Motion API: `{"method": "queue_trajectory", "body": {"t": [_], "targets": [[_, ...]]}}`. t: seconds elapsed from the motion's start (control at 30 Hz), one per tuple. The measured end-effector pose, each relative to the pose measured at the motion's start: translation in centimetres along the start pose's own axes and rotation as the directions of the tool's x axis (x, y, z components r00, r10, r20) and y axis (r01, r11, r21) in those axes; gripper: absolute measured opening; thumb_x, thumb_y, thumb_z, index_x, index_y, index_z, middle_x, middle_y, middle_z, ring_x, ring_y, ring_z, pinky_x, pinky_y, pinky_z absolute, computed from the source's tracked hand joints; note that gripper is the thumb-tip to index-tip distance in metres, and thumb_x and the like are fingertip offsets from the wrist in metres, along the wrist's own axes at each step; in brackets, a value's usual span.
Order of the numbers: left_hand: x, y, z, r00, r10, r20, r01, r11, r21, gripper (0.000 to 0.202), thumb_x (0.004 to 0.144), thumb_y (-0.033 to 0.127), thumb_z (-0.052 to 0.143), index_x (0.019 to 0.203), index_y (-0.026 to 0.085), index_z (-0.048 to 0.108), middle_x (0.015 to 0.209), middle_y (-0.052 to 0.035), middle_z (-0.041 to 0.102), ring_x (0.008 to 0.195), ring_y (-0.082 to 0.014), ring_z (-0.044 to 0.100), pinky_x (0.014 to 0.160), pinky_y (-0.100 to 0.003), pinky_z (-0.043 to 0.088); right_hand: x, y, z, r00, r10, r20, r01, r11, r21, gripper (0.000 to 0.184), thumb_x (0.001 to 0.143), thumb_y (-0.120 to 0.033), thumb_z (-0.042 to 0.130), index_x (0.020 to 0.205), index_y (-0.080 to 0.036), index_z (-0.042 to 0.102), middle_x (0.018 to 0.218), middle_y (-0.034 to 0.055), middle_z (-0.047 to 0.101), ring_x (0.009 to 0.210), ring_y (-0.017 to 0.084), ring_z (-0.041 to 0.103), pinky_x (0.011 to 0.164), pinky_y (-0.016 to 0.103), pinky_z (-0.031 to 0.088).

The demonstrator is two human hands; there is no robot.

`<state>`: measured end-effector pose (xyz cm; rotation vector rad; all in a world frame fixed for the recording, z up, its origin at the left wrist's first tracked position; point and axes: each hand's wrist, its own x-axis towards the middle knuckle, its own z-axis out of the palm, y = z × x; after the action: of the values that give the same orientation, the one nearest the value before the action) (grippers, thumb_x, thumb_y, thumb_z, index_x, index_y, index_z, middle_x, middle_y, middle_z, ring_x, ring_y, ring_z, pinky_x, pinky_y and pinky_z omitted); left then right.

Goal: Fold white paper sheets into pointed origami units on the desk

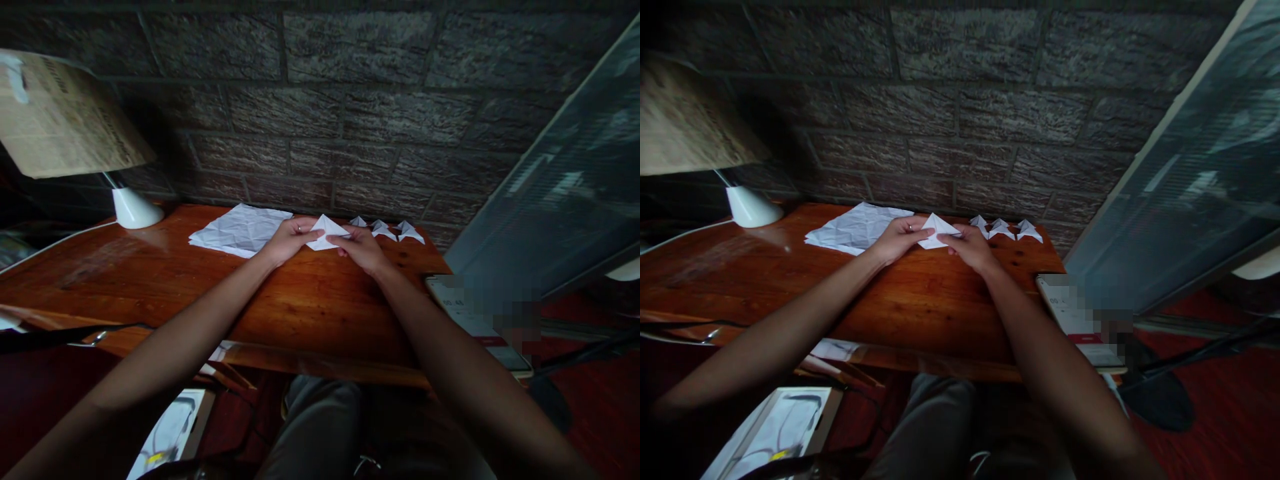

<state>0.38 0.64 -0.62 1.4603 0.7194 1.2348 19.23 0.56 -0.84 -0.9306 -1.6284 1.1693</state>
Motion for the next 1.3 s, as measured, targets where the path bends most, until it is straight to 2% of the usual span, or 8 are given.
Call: {"method": "queue_trajectory", "body": {"t": [0.13,0.23,0.43,0.7,0.87,0.97,1.13,1.3], "targets": [[0.4,-0.7,0.2,0.999,0.025,-0.031,-0.026,0.998,-0.053,0.037,0.064,0.034,0.085,0.094,0.015,0.077,0.088,-0.0066,0.077,0.076,-0.0178,0.068,0.079,-0.032,0.049,0.1,0.3,-0.3,1.000,-0.010,-0.013,0.010,1.000,-0.016,0.034,0.069,-0.048,0.076,0.081,-0.018,0.068,0.056,-0.0037,0.057,0.049,0.009,0.045,0.049,0.024,0.031],[0.6,-0.9,0.3,0.997,0.030,-0.066,-0.034,0.997,-0.066,0.037,0.061,0.032,0.086,0.092,0.014,0.077,0.085,-0.0060,0.077,0.076,-0.0181,0.068,0.079,-0.033,0.049,0.1,0.2,-0.3,0.999,-0.050,0.002,0.050,0.997,-0.055,0.037,0.073,-0.054,0.072,0.084,-0.019,0.069,0.063,-0.0015,0.061,0.054,0.011,0.048,0.051,0.025,0.035],[0.5,-0.7,0.0,0.998,0.023,-0.061,-0.029,0.995,-0.097,0.034,0.061,0.030,0.086,0.090,0.014,0.076,0.084,-0.0052,0.076,0.076,-0.0174,0.067,0.079,-0.033,0.049,0.6,0.0,-0.1,0.993,-0.100,-0.063,0.088,0.980,-0.181,0.050,0.081,-0.069,0.056,0.067,-0.021,0.062,0.059,-0.0030,0.050,0.051,0.011,0.040,0.052,0.028,0.032],[0.4,-0.8,-0.2,0.996,0.008,-0.088,-0.024,0.982,-0.186,0.028,0.060,0.023,0.084,0.087,0.014,0.077,0.083,-0.0031,0.075,0.072,-0.0138,0.065,0.074,-0.028,0.046,1.2,-0.1,0.2,0.992,-0.120,-0.046,0.109,0.976,-0.189,0.049,0.077,-0.068,0.062,0.066,-0.020,0.062,0.058,-0.0037,0.047,0.054,0.011,0.037,0.052,0.027,0.029],[0.4,-0.3,-0.2,0.995,-0.019,-0.098,-0.005,0.970,-0.245,0.027,0.059,0.021,0.083,0.085,0.015,0.077,0.080,-0.0027,0.075,0.071,-0.0140,0.065,0.075,-0.029,0.047,1.3,-0.2,0.4,0.989,-0.137,-0.057,0.122,0.969,-0.213,0.050,0.076,-0.069,0.063,0.065,-0.020,0.062,0.058,-0.0027,0.049,0.054,0.011,0.040,0.051,0.026,0.031],[0.4,-0.1,0.0,0.994,-0.083,-0.074,0.057,0.951,-0.303,0.025,0.061,0.023,0.083,0.083,0.014,0.077,0.077,-0.0041,0.074,0.070,-0.0153,0.065,0.075,-0.031,0.048,1.1,-0.3,0.7,0.984,-0.154,-0.088,0.129,0.962,-0.243,0.050,0.077,-0.068,0.063,0.066,-0.020,0.063,0.059,-0.0020,0.051,0.055,0.012,0.041,0.052,0.026,0.032],[0.6,0.1,0.4,0.985,-0.155,-0.077,0.106,0.892,-0.440,0.027,0.066,0.037,0.082,0.073,0.013,0.073,0.069,-0.0049,0.072,0.064,-0.0158,0.064,0.068,-0.030,0.050,0.1,-1.2,1.1,0.976,-0.200,-0.091,0.168,0.947,-0.273,0.046,0.078,-0.063,0.065,0.064,-0.019,0.064,0.058,-0.0024,0.051,0.053,0.011,0.040,0.052,0.027,0.031],[0.5,0.3,0.6,0.982,-0.183,-0.035,0.150,0.886,-0.439,0.030,0.065,0.039,0.083,0.075,0.013,0.073,0.073,-0.0059,0.074,0.063,-0.0156,0.064,0.066,-0.029,0.050,-0.8,-1.8,1.5,0.977,-0.197,-0.081,0.173,0.957,-0.233,0.048,0.080,-0.062,0.063,0.059,-0.018,0.060,0.055,-0.0029,0.049,0.053,0.011,0.039,0.053,0.026,0.030]]}}
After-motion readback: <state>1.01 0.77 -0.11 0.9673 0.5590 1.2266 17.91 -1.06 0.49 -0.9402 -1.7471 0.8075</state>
